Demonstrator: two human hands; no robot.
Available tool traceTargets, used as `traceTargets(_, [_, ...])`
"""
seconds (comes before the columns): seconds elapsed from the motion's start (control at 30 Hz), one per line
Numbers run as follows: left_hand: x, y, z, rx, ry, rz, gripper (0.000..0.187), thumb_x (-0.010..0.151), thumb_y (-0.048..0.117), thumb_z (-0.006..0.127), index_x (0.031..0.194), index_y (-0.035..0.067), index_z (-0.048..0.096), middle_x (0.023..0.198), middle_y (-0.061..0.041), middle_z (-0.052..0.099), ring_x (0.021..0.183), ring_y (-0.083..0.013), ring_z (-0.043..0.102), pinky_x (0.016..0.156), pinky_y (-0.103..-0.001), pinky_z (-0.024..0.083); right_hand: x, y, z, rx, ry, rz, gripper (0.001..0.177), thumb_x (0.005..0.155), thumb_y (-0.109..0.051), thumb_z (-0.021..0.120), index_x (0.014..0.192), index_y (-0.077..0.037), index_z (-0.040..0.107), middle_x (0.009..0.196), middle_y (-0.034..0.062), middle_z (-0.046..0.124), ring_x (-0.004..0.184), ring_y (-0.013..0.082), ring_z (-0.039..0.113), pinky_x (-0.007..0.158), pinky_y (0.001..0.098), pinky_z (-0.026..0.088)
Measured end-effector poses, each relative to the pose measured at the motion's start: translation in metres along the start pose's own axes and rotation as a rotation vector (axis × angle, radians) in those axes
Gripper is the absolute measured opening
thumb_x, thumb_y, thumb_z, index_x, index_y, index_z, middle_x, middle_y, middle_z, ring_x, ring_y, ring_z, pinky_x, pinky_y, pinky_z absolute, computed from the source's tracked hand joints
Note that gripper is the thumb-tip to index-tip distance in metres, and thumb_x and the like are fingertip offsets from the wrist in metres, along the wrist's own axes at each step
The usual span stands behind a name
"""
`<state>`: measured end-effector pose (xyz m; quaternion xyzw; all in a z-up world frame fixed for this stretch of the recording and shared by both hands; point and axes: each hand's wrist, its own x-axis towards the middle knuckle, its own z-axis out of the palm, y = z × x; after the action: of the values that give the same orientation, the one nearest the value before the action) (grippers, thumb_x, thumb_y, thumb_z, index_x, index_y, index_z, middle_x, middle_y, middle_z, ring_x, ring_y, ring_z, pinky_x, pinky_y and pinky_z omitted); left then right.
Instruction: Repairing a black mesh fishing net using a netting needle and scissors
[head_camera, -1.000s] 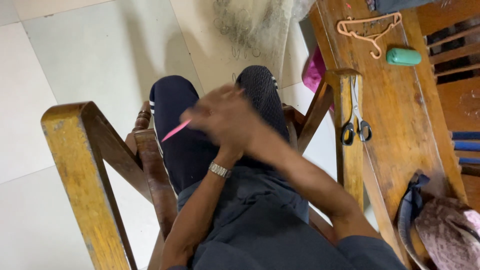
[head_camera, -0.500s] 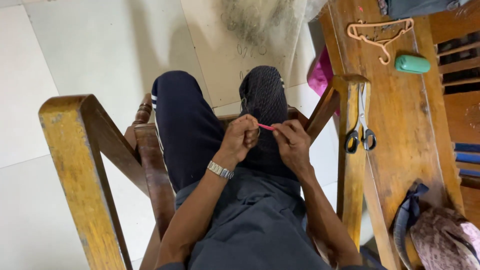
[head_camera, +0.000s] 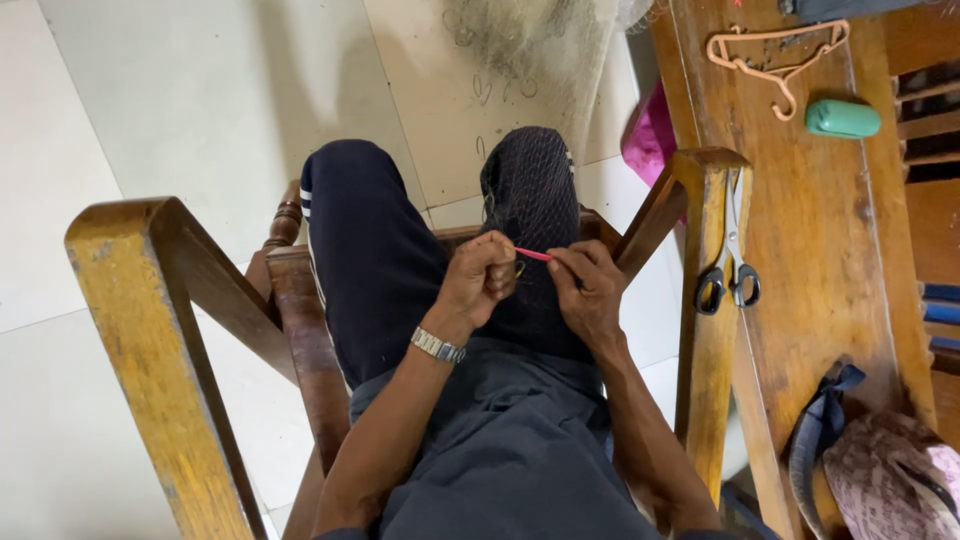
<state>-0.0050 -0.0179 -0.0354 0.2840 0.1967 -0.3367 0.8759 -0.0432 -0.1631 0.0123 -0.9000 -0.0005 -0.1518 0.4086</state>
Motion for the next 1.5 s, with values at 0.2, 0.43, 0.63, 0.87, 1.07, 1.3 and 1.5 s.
traceTargets(0.2, [-0.004,0.001,0.003,-0.021,0.015,-0.036,0.006,0.066,0.007,0.058,0.071,0.007,0.056,0.045,0.001,0.033,0.037,-0.0086,0.035,0.033,-0.020,0.032,0.006,-0.004,0.007,0.063,0.087,-0.075,0.008,0.076,-0.004,0.074,0.084,-0.006,0.072,0.074,0.0078,0.059,0.061,0.0198,0.058,0.055,0.0296,0.048])
traceTargets(0.43, [-0.005,0.001,0.006,-0.036,-0.015,-0.075,0.006,0.066,0.008,0.060,0.071,0.007,0.056,0.045,0.002,0.034,0.038,-0.0075,0.036,0.033,-0.019,0.033,0.011,-0.008,0.022,-0.013,0.135,-0.239,0.010,0.078,-0.004,0.071,0.088,-0.004,0.069,0.076,0.0074,0.061,0.064,0.0219,0.059,0.072,0.0292,0.046])
traceTargets(0.63, [-0.003,0.003,0.001,-0.036,0.009,-0.038,0.006,0.068,0.007,0.060,0.072,0.007,0.056,0.045,0.001,0.034,0.037,-0.0078,0.036,0.033,-0.020,0.034,0.014,-0.010,0.018,0.012,0.112,-0.246,0.008,0.081,0.001,0.066,0.089,0.000,0.068,0.078,0.0109,0.060,0.067,0.0270,0.059,0.058,0.0334,0.050])
traceTargets(0.87, [-0.003,0.001,0.004,-0.078,-0.016,-0.030,0.007,0.068,0.007,0.061,0.073,0.007,0.056,0.044,0.002,0.033,0.037,-0.0071,0.036,0.033,-0.019,0.033,0.003,0.007,0.004,0.097,0.100,-0.179,0.007,0.079,0.003,0.067,0.086,0.001,0.067,0.076,0.0114,0.060,0.065,0.0261,0.058,0.057,0.0333,0.049])
traceTargets(1.07, [-0.004,-0.005,0.008,-0.057,-0.027,-0.051,0.007,0.067,0.008,0.061,0.071,0.007,0.055,0.045,0.003,0.033,0.037,-0.0065,0.035,0.033,-0.019,0.033,0.010,-0.011,0.016,0.079,0.133,-0.182,0.010,0.080,0.002,0.066,0.090,0.001,0.067,0.080,0.0122,0.062,0.069,0.0270,0.061,0.059,0.0331,0.051])
traceTargets(1.3, [-0.010,0.002,0.022,0.045,0.102,0.040,0.005,0.066,0.004,0.060,0.068,0.006,0.056,0.043,0.000,0.037,0.033,-0.0087,0.036,0.032,-0.020,0.034,0.021,-0.044,0.030,0.103,0.165,-0.113,0.015,0.089,-0.006,0.055,0.099,0.001,0.065,0.087,0.0123,0.057,0.073,0.0258,0.060,0.062,0.0340,0.052])
traceTargets(1.5, [0.000,-0.007,0.003,0.219,0.099,0.244,0.006,0.071,0.004,0.061,0.067,0.005,0.056,0.046,-0.003,0.044,0.036,-0.0086,0.044,0.034,-0.019,0.040,0.052,-0.102,0.016,-0.376,0.093,-0.049,0.010,0.089,0.005,0.053,0.096,0.007,0.059,0.091,0.0090,0.052,0.081,0.0100,0.050,0.078,0.0203,0.045])
